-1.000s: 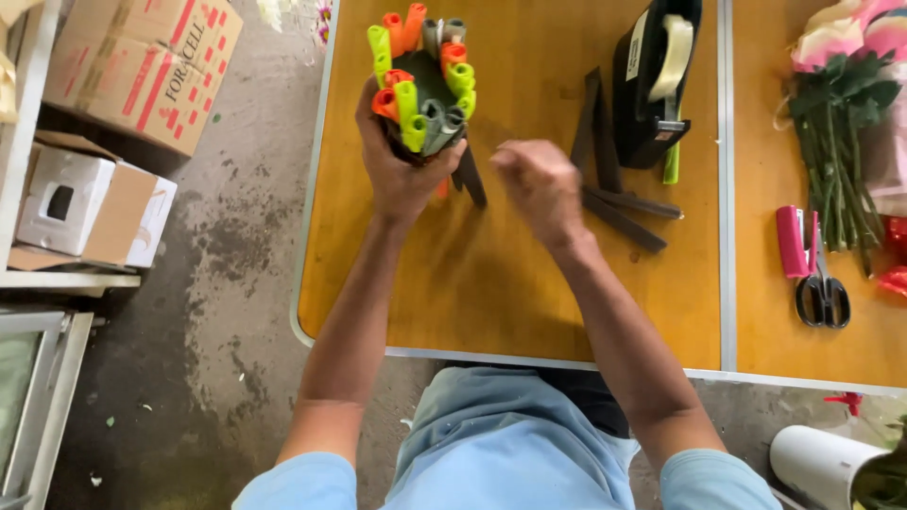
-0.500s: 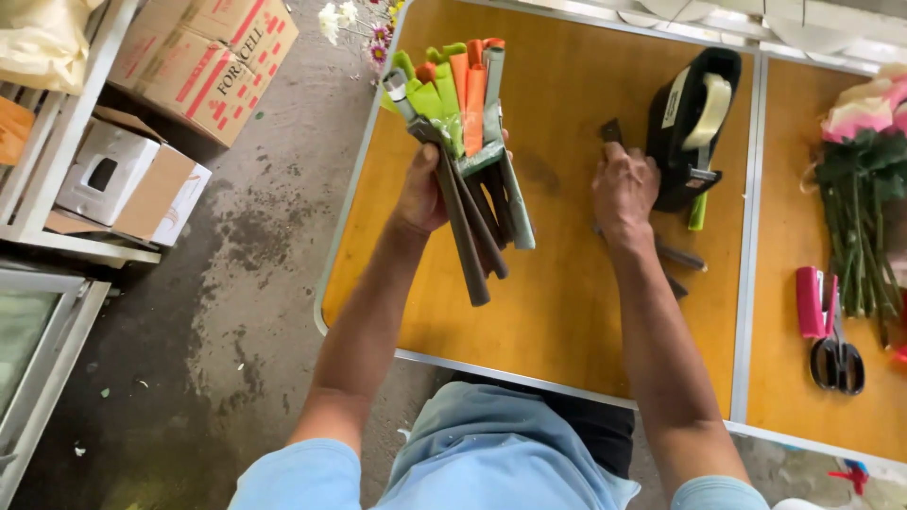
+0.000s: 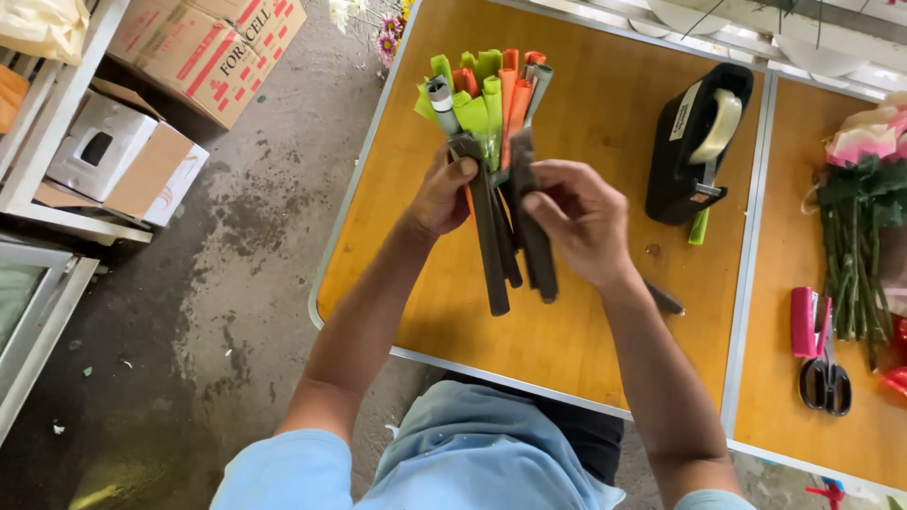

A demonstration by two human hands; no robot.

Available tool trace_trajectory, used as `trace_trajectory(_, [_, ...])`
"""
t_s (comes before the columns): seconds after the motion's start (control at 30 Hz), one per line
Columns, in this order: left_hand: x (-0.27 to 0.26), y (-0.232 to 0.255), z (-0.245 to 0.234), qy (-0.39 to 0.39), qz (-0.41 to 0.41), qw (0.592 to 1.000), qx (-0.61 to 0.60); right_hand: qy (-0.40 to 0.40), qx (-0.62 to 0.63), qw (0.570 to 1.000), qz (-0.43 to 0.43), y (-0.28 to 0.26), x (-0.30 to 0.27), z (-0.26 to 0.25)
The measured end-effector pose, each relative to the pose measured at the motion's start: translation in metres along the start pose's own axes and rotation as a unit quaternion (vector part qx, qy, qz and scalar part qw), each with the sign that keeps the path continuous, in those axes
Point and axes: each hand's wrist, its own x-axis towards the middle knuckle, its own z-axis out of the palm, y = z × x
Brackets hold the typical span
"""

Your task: The person arranges a bouquet of artificial flowers on a wooden table. They adjust the stems and colorful rolled paper wrappers, then secure the arrangement using clear tape from a dispenser. The person continues to refine the bouquet's shape and secure the wrapping before placing it upright on the table.

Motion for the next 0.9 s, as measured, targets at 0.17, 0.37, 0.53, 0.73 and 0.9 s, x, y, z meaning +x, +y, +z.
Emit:
trace_trajectory(0.17, [-0.006,0.032,0.041,-0.016,0.000,0.999,0.041,-0.029,0.021,0.999,-0.019,0.013,0.002,0.006])
trace_trajectory(0.37, [-0.008,0.041,0.052,-0.046,0.001,0.997,0.065,-0.025,0.034,0.999,-0.034,0.010,0.003,0.006])
trace_trajectory(0.53, [-0.004,0.024,0.036,-0.050,-0.004,0.998,0.038,-0.014,-0.002,0.999,-0.041,0.012,0.004,0.004])
trace_trajectory(0.73, [-0.007,-0.005,0.014,-0.063,-0.029,0.998,0.011,0.023,-0.087,0.994,-0.068,0.009,-0.006,0.000])
trace_trajectory(0.9, [-0.009,-0.043,-0.013,-0.068,-0.043,0.997,-0.003,0.041,-0.134,0.986,-0.086,0.005,-0.012,-0.003])
